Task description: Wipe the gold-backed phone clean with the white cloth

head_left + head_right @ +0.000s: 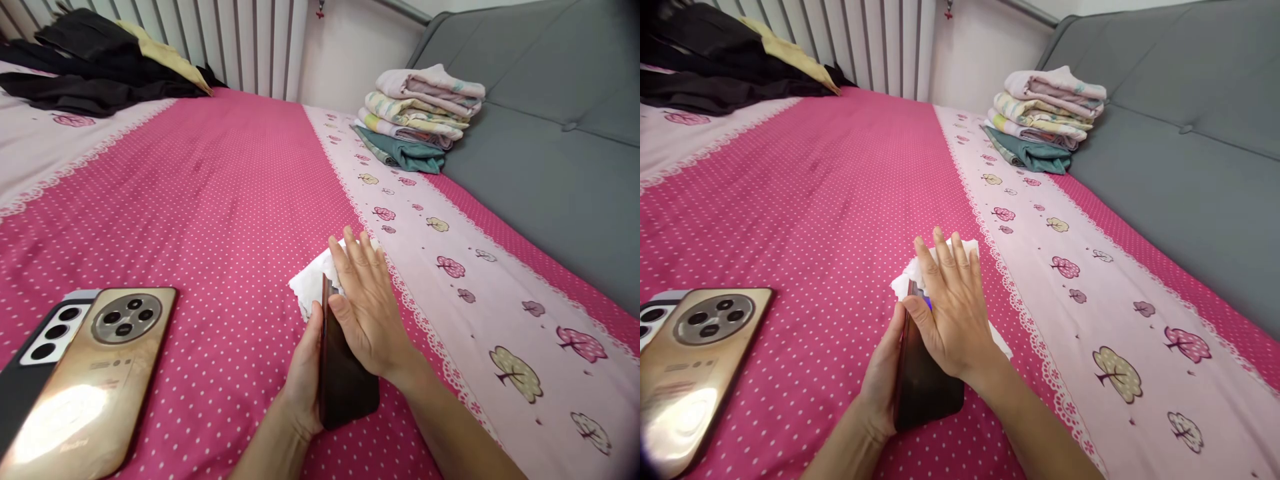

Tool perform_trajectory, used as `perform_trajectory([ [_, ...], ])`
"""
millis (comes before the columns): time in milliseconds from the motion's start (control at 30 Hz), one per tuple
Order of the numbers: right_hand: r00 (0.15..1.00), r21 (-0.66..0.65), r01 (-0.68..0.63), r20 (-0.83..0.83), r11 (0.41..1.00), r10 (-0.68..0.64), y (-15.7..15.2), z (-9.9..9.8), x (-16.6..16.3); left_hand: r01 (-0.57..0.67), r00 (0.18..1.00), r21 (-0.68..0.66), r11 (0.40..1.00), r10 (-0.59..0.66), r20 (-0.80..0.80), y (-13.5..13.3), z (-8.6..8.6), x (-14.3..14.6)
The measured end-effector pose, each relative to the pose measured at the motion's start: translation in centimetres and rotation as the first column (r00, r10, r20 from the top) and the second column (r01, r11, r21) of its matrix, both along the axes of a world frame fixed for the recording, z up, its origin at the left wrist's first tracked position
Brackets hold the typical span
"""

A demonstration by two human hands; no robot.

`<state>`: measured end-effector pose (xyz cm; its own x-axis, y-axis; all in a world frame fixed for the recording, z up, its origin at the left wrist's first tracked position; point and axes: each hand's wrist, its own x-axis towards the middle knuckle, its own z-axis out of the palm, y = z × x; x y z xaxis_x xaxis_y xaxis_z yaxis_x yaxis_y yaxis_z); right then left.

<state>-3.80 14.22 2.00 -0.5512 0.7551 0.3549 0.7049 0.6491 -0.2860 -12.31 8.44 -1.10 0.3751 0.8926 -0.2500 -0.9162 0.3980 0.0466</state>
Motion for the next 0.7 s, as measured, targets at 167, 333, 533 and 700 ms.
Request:
perform_trajectory([
  [167,0.998,-0.057,-0.063,0.011,0.996,0.064,-0.1,-0.5,-0.3,-0.06,0.998,0.02,0.998,0.059,0.022,0.2,0.0,-0.7],
  [333,0.978,-0.116,-0.2,0.042,0.973,0.206,-1.0,-0.4,-0.8,-0.193,0.981,0.038,0.98,0.191,0.039,0.4,0.0,-1.7],
  [533,0.933,-0.229,-0.306,0.123,0.924,0.339,-2.7,0.7,-1.2,-0.369,0.928,-0.062,0.927,0.371,0.026,0.9,0.6,-2.8],
  [700,0.892,-0.324,-0.363,0.149,0.874,0.426,-4.0,1.8,-1.0,-0.401,0.915,-0.073,0.913,0.403,0.017,1.0,0.6,-3.5],
])
